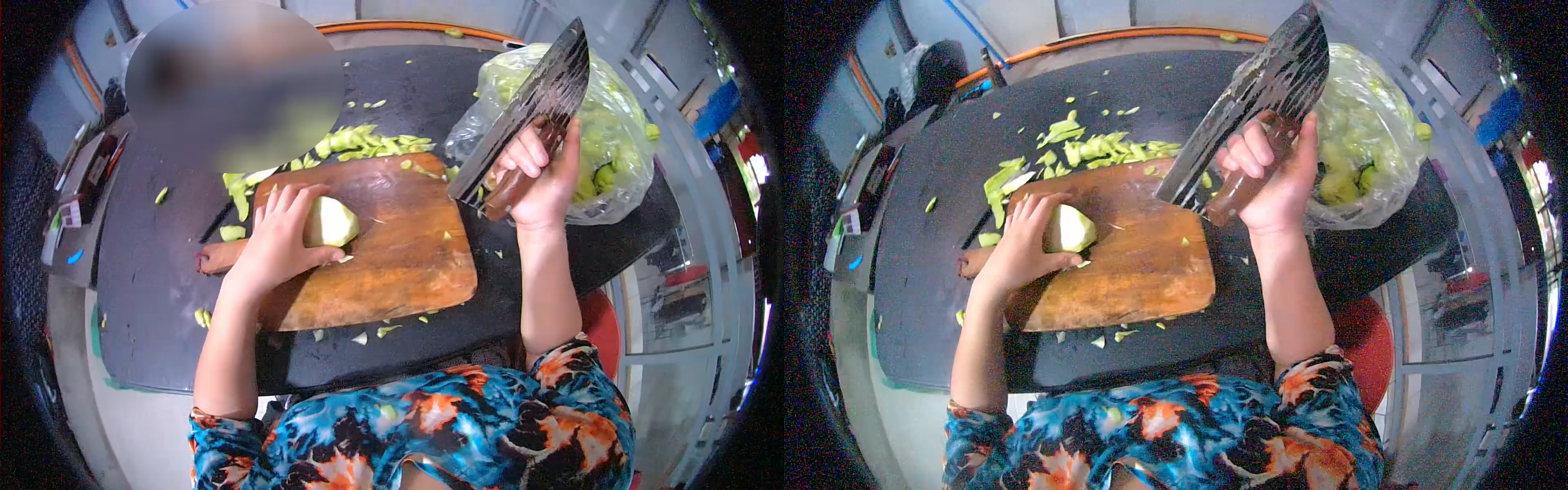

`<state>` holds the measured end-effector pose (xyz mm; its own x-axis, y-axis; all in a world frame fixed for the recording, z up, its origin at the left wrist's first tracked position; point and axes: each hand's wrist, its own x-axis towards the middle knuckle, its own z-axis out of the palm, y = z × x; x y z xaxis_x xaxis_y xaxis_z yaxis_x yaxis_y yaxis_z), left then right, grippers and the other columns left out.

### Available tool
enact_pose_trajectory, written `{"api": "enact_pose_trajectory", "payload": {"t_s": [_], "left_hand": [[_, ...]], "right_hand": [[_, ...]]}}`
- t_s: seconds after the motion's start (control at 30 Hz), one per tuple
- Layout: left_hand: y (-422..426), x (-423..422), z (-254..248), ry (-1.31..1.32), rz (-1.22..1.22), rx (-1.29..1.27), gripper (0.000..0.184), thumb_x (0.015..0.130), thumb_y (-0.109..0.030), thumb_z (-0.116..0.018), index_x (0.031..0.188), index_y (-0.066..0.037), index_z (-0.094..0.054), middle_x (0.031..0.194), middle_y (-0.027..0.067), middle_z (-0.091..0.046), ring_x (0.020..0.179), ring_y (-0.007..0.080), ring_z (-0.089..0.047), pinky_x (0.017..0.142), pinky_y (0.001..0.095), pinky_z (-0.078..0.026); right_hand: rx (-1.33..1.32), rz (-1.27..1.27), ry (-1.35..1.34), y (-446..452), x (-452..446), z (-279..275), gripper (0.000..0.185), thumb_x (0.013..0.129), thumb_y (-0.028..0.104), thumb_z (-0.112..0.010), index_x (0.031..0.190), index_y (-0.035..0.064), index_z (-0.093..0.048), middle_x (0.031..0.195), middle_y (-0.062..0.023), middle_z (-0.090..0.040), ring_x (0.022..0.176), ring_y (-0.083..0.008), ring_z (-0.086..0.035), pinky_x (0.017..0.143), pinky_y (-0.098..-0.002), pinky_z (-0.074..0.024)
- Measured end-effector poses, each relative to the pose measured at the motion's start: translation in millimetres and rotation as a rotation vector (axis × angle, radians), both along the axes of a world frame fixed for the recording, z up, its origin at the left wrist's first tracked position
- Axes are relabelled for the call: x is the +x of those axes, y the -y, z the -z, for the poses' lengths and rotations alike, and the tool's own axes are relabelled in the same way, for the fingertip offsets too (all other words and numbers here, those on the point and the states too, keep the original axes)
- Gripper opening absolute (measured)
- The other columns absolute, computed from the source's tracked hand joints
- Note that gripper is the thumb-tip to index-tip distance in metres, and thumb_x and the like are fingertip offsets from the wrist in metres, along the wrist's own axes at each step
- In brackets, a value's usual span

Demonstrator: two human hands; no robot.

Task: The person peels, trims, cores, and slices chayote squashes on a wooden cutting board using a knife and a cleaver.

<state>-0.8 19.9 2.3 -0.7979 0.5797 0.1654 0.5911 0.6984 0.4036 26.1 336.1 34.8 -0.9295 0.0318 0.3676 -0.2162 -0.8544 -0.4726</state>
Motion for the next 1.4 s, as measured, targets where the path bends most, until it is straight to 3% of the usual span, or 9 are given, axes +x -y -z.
{"api": "enact_pose_trajectory", "payload": {"t_s": [0.1, 0.43, 0.6, 0.83, 1.03, 1.23, 1.27, 1.37, 1.4], "left_hand": [[-0.1, -1.5, 2.2, 0.0, -0.002, -0.015, 0.085, 0.059, -0.033, -0.083, 0.129, -0.006, -0.042, 0.12, 0.0139, -0.048, 0.12, 0.0334, -0.04, 0.105, 0.0471, -0.027], [-4.2, -0.5, -5.4, -0.132, -0.155, 0.103, 0.056, 0.061, -0.022, -0.081, 0.107, -0.006, -0.054, 0.1, 0.0129, -0.057, 0.092, 0.0335, -0.059, 0.076, 0.0398, -0.05], [-11.3, 7.5, -10.5, -0.144, -0.173, 0.164, 0.038, 0.067, -0.005, -0.073, 0.102, -0.008, -0.058, 0.095, 0.0106, -0.061, 0.091, 0.0324, -0.059, 0.076, 0.0398, -0.049], [-12.1, 9.3, -13.9, -0.345, -0.116, 0.21, 0.037, 0.065, -0.004, -0.073, 0.098, -0.005, -0.059, 0.092, 0.0089, -0.063, 0.085, 0.0266, -0.061, 0.076, 0.0351, -0.049], [-0.5, -3.1, -7.3, 0.128, -0.267, 0.681, 0.037, 0.066, -0.004, -0.073, 0.1, -0.002, -0.058, 0.09, 0.0045, -0.063, 0.089, 0.0124, -0.06, 0.08, 0.026, -0.047], [10.0, -18.8, 7.8, 0.568, -0.345, 1.261, 0.048, 0.069, -0.014, -0.074, 0.109, 0.002, -0.054, 0.097, 0.0084, -0.063, 0.089, 0.0164, -0.061, 0.084, 0.0293, -0.047], [14.8, -22.3, 13.8, 0.653, -0.311, 1.324, 0.048, 0.073, -0.016, -0.072, 0.112, 0.003, -0.053, 0.102, 0.0105, -0.063, 0.095, 0.0183, -0.061, 0.085, 0.0315, -0.048], [6.7, -16.2, 10.4, 0.849, -0.311, 1.657, 0.046, 0.081, -0.02, -0.066, 0.119, -0.002, -0.049, 0.11, 0.0082, -0.06, 0.101, 0.0215, -0.06, 0.087, 0.0387, -0.049], [7.9, -18.5, 14.4, 0.894, -0.313, 1.702, 0.046, 0.082, -0.022, -0.065, 0.12, -0.003, -0.049, 0.111, 0.0079, -0.06, 0.102, 0.0222, -0.06, 0.086, 0.0403, -0.05]], "right_hand": [[0.106, 0.101, -0.039, -5.3, -4.5, 3.7, 0.055, 0.091, 0.062, -0.033, 0.084, 0.0129, -0.058, 0.056, 0.0048, -0.037, 0.05, -0.0102, -0.034, 0.058, -0.0272, -0.032], [0.097, 0.013, -0.02, 6.3, 2.8, -0.2, 0.06, 0.091, 0.063, -0.029, 0.07, 0.0131, -0.053, 0.048, 0.0037, -0.039, 0.042, -0.0113, -0.034, 0.053, -0.0289, -0.0334], [0.11, 0.015, -0.005, 8.3, 1.7, -0.3, 0.06, 0.091, 0.063, -0.029, 0.069, 0.0123, -0.052, 0.048, 0.0027, -0.041, 0.042, -0.0123, -0.035, 0.052, -0.0283, -0.0328], [0.101, 0.012, -0.014, 8.5, 1.5, 0.5, 0.06, 0.091, 0.062, -0.031, 0.068, 0.0112, -0.051, 0.049, 0.0016, -0.042, 0.043, -0.0126, -0.037, 0.051, -0.0281, -0.0322], [0.139, -0.012, -0.007, 12.0, 4.2, -1.2, 0.062, 0.091, 0.064, -0.028, 0.068, 0.0116, -0.052, 0.048, 0.0017, -0.041, 0.042, -0.013, -0.036, 0.051, -0.0282, -0.0327], [0.375, -0.022, 0.118, 32.5, 17.4, -6.3, 0.063, 0.092, 0.062, -0.028, 0.069, 0.0094, -0.053, 0.047, 0.0, -0.042, 0.04, -0.0138, -0.037, 0.047, -0.0268, -0.0303], [0.591, -0.244, -0.176, 22.9, 5.9, 3.0, 0.063, 0.093, 0.06, -0.028, 0.072, 0.0059, -0.054, 0.047, -0.0033, -0.044, 0.04, -0.0149, -0.041, 0.045, -0.0263, -0.0309], [0.674, -0.021, 0.076, 49.8, 29.6, -3.5, 0.039, 0.098, 0.037, -0.039, 0.113, 0.0017, -0.048, 0.06, -0.0093, -0.052, 0.043, -0.0175, -0.049, 0.043, -0.027, -0.043], [0.717, -0.021, 0.063, 57.2, 33.5, -4.5, 0.039, 0.098, 0.025, -0.043, 0.129, 0.0022, -0.036, 0.069, -0.0122, -0.057, 0.047, -0.0184, -0.054, 0.043, -0.0269, -0.0464]]}}
